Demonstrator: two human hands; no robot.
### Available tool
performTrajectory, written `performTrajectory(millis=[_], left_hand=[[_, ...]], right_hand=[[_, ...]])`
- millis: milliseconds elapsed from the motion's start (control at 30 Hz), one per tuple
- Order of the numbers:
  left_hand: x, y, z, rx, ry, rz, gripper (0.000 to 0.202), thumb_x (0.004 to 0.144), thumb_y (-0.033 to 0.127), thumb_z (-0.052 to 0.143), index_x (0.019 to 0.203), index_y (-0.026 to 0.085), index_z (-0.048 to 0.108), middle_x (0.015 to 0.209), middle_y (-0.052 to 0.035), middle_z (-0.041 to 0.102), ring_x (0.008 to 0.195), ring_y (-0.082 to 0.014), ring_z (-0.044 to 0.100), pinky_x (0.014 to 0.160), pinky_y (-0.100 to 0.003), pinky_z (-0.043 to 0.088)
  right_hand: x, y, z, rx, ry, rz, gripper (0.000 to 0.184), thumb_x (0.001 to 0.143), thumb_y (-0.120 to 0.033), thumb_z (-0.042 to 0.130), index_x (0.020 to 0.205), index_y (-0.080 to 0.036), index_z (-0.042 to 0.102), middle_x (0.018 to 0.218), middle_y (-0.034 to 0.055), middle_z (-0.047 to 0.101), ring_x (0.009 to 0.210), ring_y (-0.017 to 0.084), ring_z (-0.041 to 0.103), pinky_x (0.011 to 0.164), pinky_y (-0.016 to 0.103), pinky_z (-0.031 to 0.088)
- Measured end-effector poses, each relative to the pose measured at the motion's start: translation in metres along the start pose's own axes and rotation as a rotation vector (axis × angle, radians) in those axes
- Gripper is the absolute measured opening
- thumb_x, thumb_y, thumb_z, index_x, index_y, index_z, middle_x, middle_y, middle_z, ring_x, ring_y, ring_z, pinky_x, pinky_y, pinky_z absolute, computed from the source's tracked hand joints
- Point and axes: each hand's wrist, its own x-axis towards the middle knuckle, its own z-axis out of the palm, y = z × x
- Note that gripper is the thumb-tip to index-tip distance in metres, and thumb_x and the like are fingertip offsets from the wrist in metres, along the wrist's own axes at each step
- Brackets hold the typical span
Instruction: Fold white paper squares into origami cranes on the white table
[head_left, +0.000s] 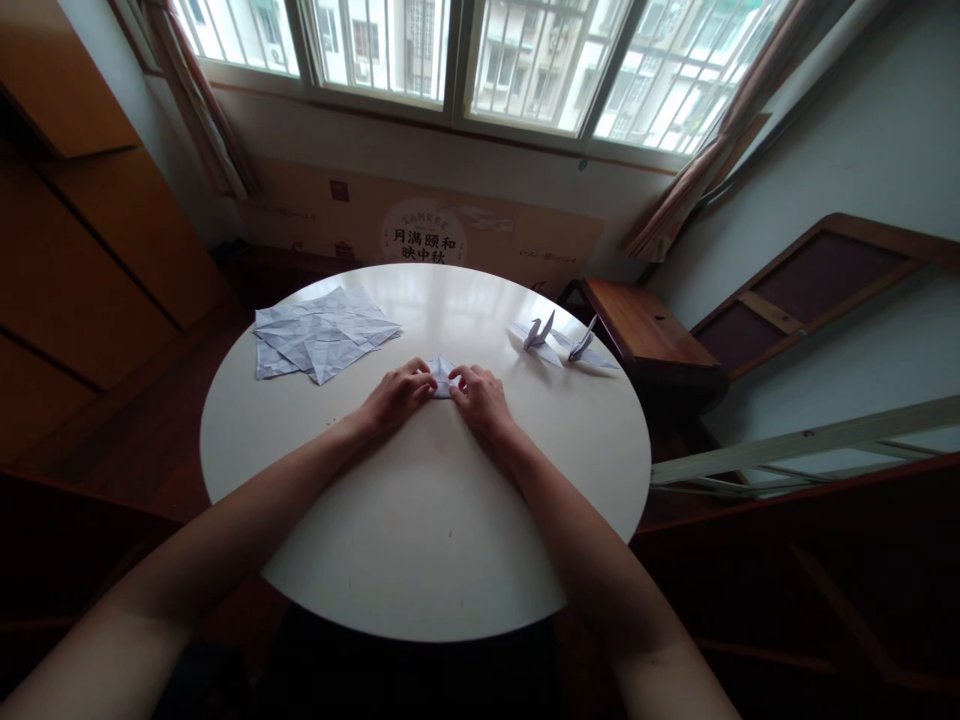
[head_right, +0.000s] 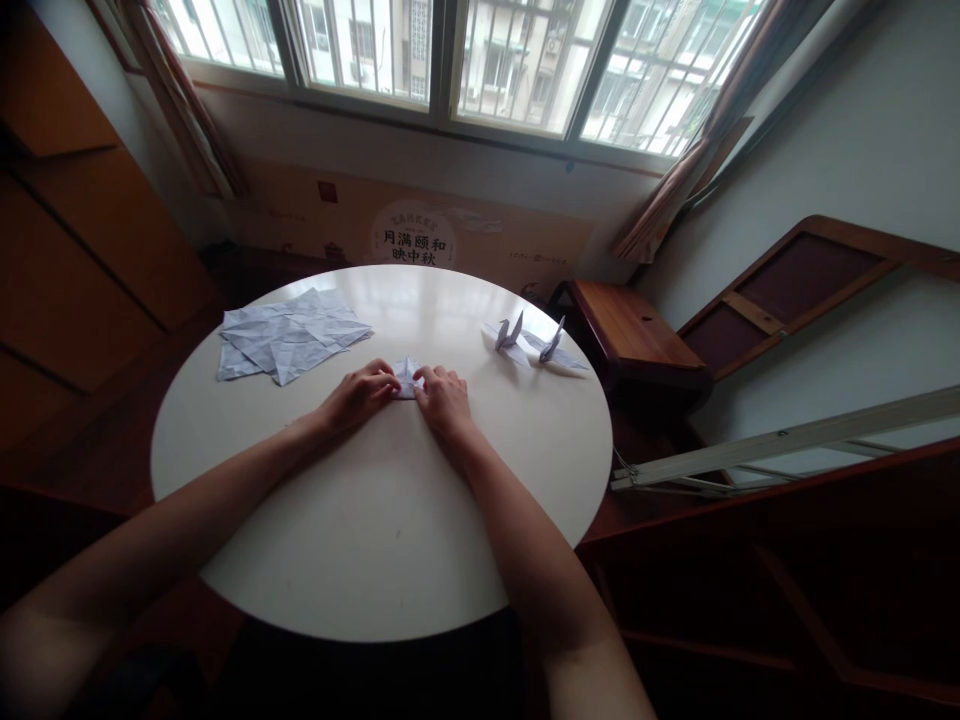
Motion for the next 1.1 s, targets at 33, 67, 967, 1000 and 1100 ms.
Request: performTrajectory(millis=[33, 67, 967, 1000, 1100], left_hand=[[0.0, 0.0, 0.0, -0.006, -0.019, 0.038, 0.018, 0.093, 0.019, 0.054, 0.095, 0.021, 0.072, 0.102, -0.0073, 0.063, 0.085, -0.0192, 0.065, 0.076, -0.031, 0.05], [0.0, -0.001, 0.0, -0.01, -0.036, 0.072, 0.018, 0.093, 0.019, 0.055, 0.095, 0.021, 0.073, 0.1, -0.0075, 0.064, 0.087, -0.0201, 0.064, 0.079, -0.033, 0.049], [-0.006, -0.011, -0.007, 0.036, -0.128, 0.042, 0.028, 0.093, 0.031, 0.052, 0.113, 0.027, 0.071, 0.125, -0.0036, 0.066, 0.114, -0.0252, 0.06, 0.101, -0.042, 0.04], [-0.006, -0.013, -0.007, 0.013, -0.133, 0.048, 0.028, 0.094, 0.032, 0.052, 0.114, 0.027, 0.071, 0.126, -0.0038, 0.066, 0.115, -0.0247, 0.06, 0.101, -0.041, 0.041], [-0.007, -0.016, -0.008, 0.006, -0.131, 0.072, 0.031, 0.094, 0.032, 0.052, 0.121, 0.027, 0.068, 0.128, -0.0051, 0.064, 0.117, -0.0247, 0.059, 0.103, -0.042, 0.04]], right_hand=[[0.0, -0.001, 0.0, -0.007, -0.003, 0.004, 0.02, 0.092, -0.026, 0.057, 0.108, -0.026, 0.068, 0.099, 0.0076, 0.066, 0.098, 0.026, 0.056, 0.087, 0.038, 0.04], [0.0, -0.001, 0.0, -0.01, -0.006, 0.007, 0.02, 0.092, -0.026, 0.056, 0.107, -0.026, 0.069, 0.1, 0.0078, 0.066, 0.099, 0.026, 0.055, 0.088, 0.039, 0.04], [0.001, 0.032, -0.007, 0.118, 0.029, -0.024, 0.018, 0.088, -0.025, 0.062, 0.083, -0.027, 0.079, 0.103, 0.0062, 0.069, 0.104, 0.026, 0.056, 0.096, 0.045, 0.038], [0.002, 0.031, -0.006, 0.132, 0.04, -0.01, 0.018, 0.088, -0.023, 0.062, 0.084, -0.026, 0.079, 0.104, 0.0065, 0.068, 0.104, 0.025, 0.057, 0.096, 0.045, 0.038], [0.003, 0.028, -0.004, 0.129, 0.088, -0.009, 0.02, 0.088, -0.02, 0.06, 0.097, -0.025, 0.077, 0.114, 0.0085, 0.066, 0.112, 0.026, 0.057, 0.099, 0.045, 0.038]])
